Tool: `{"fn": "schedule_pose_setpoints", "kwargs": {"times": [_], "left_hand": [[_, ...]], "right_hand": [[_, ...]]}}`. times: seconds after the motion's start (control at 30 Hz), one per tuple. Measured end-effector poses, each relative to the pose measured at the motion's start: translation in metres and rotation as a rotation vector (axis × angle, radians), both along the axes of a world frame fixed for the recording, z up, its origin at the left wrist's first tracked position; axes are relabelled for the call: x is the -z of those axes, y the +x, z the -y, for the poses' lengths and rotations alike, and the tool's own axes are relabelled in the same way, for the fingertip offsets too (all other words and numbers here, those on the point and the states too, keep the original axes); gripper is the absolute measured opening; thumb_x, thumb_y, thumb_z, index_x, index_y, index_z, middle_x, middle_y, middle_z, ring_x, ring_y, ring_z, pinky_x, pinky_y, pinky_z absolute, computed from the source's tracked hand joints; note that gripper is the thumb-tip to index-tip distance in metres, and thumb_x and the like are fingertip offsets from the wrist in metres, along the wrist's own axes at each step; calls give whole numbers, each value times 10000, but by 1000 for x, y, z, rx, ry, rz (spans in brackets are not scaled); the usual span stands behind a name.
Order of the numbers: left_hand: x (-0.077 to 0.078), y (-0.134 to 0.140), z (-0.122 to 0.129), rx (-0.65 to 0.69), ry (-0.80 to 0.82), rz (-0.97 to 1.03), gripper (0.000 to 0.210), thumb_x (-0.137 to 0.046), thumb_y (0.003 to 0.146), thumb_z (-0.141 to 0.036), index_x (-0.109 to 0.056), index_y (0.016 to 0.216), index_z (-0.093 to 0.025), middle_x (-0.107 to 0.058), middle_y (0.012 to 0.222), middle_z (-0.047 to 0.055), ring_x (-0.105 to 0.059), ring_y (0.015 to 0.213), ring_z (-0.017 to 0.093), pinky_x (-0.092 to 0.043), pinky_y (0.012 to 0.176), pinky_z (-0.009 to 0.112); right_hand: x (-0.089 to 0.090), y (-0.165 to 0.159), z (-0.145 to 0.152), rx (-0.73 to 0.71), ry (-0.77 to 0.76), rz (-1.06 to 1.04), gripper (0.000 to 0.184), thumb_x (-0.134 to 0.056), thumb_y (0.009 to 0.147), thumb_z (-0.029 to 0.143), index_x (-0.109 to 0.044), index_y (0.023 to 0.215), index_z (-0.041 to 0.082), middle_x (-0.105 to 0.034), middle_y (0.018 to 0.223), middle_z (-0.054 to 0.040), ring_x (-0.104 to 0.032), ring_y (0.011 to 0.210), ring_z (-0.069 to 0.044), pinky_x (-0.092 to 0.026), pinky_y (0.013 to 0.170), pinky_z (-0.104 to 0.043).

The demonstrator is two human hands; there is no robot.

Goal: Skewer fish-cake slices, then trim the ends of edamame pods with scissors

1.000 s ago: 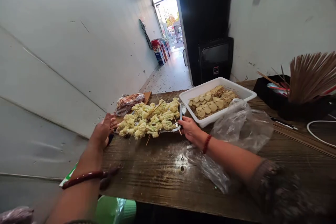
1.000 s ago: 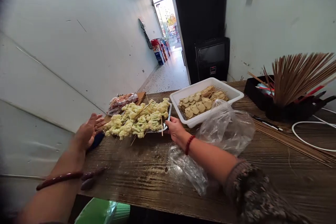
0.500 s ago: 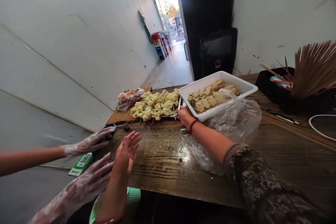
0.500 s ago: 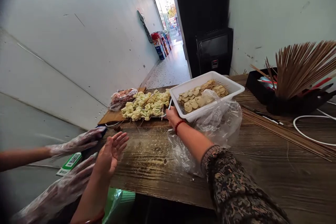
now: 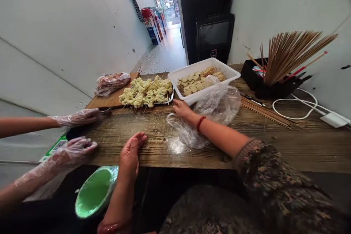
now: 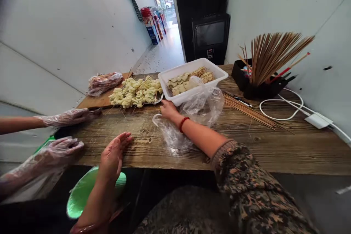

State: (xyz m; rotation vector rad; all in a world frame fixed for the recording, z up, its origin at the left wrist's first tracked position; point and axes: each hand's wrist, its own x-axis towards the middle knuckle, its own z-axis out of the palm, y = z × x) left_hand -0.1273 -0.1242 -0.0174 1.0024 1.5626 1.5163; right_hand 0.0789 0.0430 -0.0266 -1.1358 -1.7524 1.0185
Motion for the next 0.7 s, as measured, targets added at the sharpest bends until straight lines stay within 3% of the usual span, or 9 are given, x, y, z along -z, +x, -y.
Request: {"fn": "schedule_pose_setpoints", "kwargs": {"times": [0.17,0.2,0.27,0.37,0.5,0.7], "left_hand": [[2,5,12,-25,-3,-22,443,-653,769,-538,-670,1038,-186,-693,1082,59,-647,1002,206,-409,1061,421],[3,5,12,-37,-17,-21,436,-661,757,-544,-675,1017,-194,-698,1057,50,-649,991,210,-402,1068,435],[4,4,9,-54,-42,-17,413,-675,737,-550,-680,974,-211,-701,1025,33,-645,997,223,-353,1106,471],[6,4,-2,-81,-50,-57,348,-674,728,-555,-678,898,-252,-705,973,8,-645,999,252,-329,1123,502],[0,14,-8,-82,-31,-149,342,-641,733,-580,-658,843,-257,-713,934,23,-658,960,291,-407,1052,540],[-11,29,1,-48,-16,-69,396,-690,722,-538,-657,949,-215,-690,1008,44,-658,864,217,-463,990,471]], "right_hand": [[-11,69,64,-243,147,123,238,-644,789,114,-714,1013,154,-710,1116,-83,-635,1083,-218,-447,1009,-330],[-12,84,77,-326,248,199,266,-608,833,136,-691,1085,151,-679,1183,-100,-625,1102,-214,-449,1004,-331],[-13,114,100,-358,391,316,298,-578,884,189,-649,1170,142,-656,1214,-124,-621,1092,-208,-461,975,-324],[-11,149,122,-269,465,436,291,-558,897,161,-642,1175,144,-692,1116,-108,-643,1000,-194,-487,902,-302],[-4,191,136,-129,482,482,321,-518,835,26,-687,1071,163,-720,1006,-74,-650,914,-184,-499,844,-305],[-12,263,136,99,484,461,359,-503,804,-10,-715,1025,176,-731,991,-75,-661,938,-203,-513,867,-360]]}}
